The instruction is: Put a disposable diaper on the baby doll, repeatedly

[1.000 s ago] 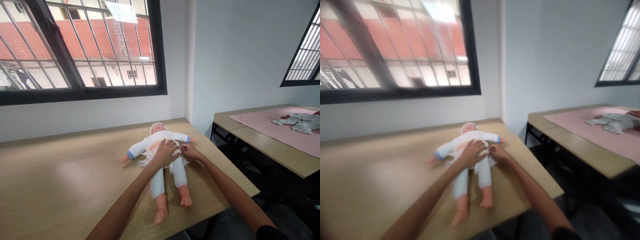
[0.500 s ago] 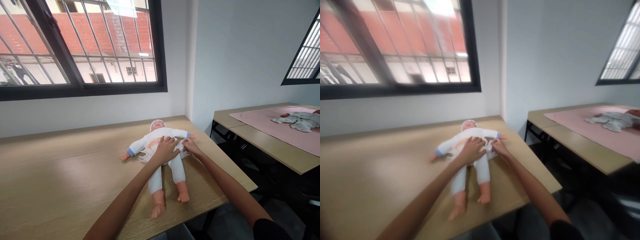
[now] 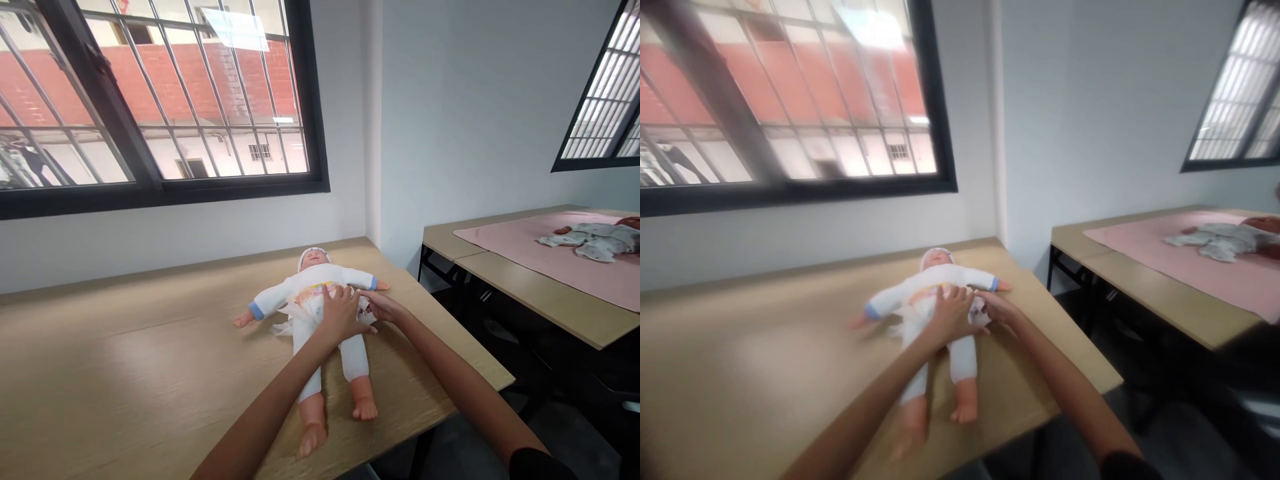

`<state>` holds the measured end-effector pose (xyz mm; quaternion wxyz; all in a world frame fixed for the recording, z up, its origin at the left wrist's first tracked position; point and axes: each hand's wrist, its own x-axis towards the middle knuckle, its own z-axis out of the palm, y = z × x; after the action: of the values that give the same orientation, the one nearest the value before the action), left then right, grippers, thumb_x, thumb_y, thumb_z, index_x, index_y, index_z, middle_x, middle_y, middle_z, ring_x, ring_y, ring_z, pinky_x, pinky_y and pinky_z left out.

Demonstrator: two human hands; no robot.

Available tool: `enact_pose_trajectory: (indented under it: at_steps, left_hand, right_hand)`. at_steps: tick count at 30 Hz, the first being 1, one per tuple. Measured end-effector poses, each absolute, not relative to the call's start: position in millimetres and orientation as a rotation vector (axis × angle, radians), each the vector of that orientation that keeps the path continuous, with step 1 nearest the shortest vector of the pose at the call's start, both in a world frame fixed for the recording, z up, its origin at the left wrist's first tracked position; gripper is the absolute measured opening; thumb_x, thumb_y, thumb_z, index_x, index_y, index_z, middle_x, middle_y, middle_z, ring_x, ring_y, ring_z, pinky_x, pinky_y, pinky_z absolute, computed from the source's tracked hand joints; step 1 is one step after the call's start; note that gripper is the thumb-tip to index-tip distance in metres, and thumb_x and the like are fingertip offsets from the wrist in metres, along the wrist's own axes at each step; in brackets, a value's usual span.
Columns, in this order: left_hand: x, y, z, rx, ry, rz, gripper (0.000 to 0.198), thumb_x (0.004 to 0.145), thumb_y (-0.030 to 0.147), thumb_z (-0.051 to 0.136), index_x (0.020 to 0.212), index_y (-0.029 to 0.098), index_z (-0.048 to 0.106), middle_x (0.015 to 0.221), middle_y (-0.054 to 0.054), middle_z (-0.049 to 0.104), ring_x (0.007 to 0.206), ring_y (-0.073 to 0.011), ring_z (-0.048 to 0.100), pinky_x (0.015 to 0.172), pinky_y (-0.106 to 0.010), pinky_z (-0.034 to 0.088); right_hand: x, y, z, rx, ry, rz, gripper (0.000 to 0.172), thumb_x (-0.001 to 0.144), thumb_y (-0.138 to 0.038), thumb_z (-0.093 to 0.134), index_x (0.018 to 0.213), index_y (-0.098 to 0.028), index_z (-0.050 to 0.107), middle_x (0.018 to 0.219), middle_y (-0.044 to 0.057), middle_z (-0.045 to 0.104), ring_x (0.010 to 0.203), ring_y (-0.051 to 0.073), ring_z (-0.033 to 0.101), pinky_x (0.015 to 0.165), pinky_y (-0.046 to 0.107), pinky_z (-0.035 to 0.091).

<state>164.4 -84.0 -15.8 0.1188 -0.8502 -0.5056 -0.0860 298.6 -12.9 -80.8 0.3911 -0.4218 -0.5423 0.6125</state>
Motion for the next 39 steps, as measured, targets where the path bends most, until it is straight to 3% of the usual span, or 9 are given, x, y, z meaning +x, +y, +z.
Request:
enact_pose_trajectory:
  at_steps: [4, 7, 10, 14, 20, 27, 33, 36, 39]
  left_hand:
    - [169.0, -74.7, -13.8, -2.418, -1.545, -0.244, 0.029, 0.08, 0.029, 0.056, 0.106, 0.016, 0.063, 0.109, -0.015, 0.062, 0.106, -0.0346, 0.051, 0.092, -0.059, 0.033]
    - [164.0, -64.9, -13.0, -2.407, -1.573, -0.282, 0.025, 0.081, 0.017, 0.047, 0.098, 0.017, 0.065, 0.103, -0.013, 0.063, 0.102, -0.0312, 0.052, 0.085, -0.052, 0.036]
    - [157.8, -58.2, -14.4, -2.421, -1.597, -0.348, 0.023, 0.084, 0.02, 0.043, 0.087, 0.018, 0.066, 0.101, -0.011, 0.064, 0.1, -0.029, 0.052, 0.083, -0.049, 0.036]
    - [155.4, -55.6, -16.3, -2.425, -1.639, -0.379, 0.026, 0.086, 0.021, 0.04, 0.081, 0.017, 0.066, 0.1, -0.011, 0.064, 0.1, -0.0285, 0.052, 0.083, -0.048, 0.035]
    - [157.0, -57.6, -14.9, -2.412, -1.678, -0.343, 0.028, 0.088, 0.019, 0.037, 0.086, 0.016, 0.065, 0.103, -0.012, 0.064, 0.104, -0.0284, 0.051, 0.085, -0.047, 0.035]
    - [156.1, -56.3, -16.7, -2.363, -1.671, -0.419, 0.031, 0.093, 0.021, 0.034, 0.092, 0.016, 0.064, 0.099, -0.011, 0.064, 0.102, -0.0268, 0.053, 0.087, -0.045, 0.033]
    - [157.5, -58.5, -12.6, -2.372, -1.695, -0.444, 0.033, 0.095, 0.021, 0.03, 0.09, 0.017, 0.062, 0.098, -0.01, 0.065, 0.101, -0.0255, 0.054, 0.087, -0.044, 0.032]
    - [158.5, -59.9, -11.0, -2.335, -1.718, -0.51, 0.033, 0.097, 0.031, 0.031, 0.092, 0.015, 0.06, 0.094, -0.01, 0.066, 0.1, -0.0261, 0.054, 0.087, -0.044, 0.032]
    - [158.2, -61.7, -10.0, -2.376, -1.695, -0.45, 0.033, 0.09, 0.044, 0.046, 0.089, 0.014, 0.059, 0.095, -0.011, 0.065, 0.101, -0.0276, 0.053, 0.087, -0.044, 0.032]
  right_hand:
    - [306.4, -10.5, -75.8, -1.057, -1.281, 1.778, 0.025, 0.088, -0.032, 0.047, 0.071, -0.016, 0.056, 0.058, 0.002, 0.057, 0.051, 0.012, 0.05, 0.053, 0.024, 0.043]
    - [313.1, -9.7, -71.4, -1.001, -1.171, 1.848, 0.023, 0.088, -0.031, 0.048, 0.074, -0.016, 0.058, 0.064, 0.003, 0.061, 0.056, 0.012, 0.055, 0.057, 0.023, 0.045]
    - [318.0, -12.0, -66.7, -0.868, -1.086, 1.821, 0.009, 0.081, -0.024, 0.059, 0.085, -0.015, 0.061, 0.076, 0.004, 0.065, 0.063, 0.011, 0.058, 0.062, 0.022, 0.047]
    - [318.3, -16.7, -66.0, -0.824, -1.178, 1.68, 0.027, 0.069, -0.015, 0.073, 0.093, -0.016, 0.06, 0.085, 0.002, 0.064, 0.073, 0.01, 0.059, 0.068, 0.02, 0.047]
    - [315.0, -13.0, -77.8, -0.832, -1.26, 1.642, 0.039, 0.067, -0.025, 0.079, 0.101, -0.017, 0.061, 0.087, 0.002, 0.063, 0.073, 0.01, 0.057, 0.062, 0.02, 0.044]
    - [314.6, -9.7, -79.2, -0.717, -1.378, 1.641, 0.036, 0.058, -0.03, 0.084, 0.082, -0.014, 0.062, 0.079, -0.001, 0.062, 0.074, 0.01, 0.055, 0.072, 0.024, 0.042]
    - [313.6, -13.3, -77.2, -0.695, -1.315, 1.701, 0.035, 0.062, -0.032, 0.083, 0.084, -0.015, 0.062, 0.082, 0.0, 0.062, 0.076, 0.011, 0.057, 0.075, 0.026, 0.045]
    - [311.5, -14.0, -78.7, -0.709, -1.275, 1.706, 0.036, 0.063, -0.033, 0.082, 0.086, -0.016, 0.061, 0.083, 0.0, 0.062, 0.073, 0.011, 0.059, 0.073, 0.026, 0.048]
    - [308.9, -14.0, -79.5, -0.718, -1.239, 1.693, 0.037, 0.063, -0.031, 0.082, 0.086, -0.016, 0.059, 0.082, 0.001, 0.063, 0.071, 0.01, 0.06, 0.071, 0.024, 0.05]
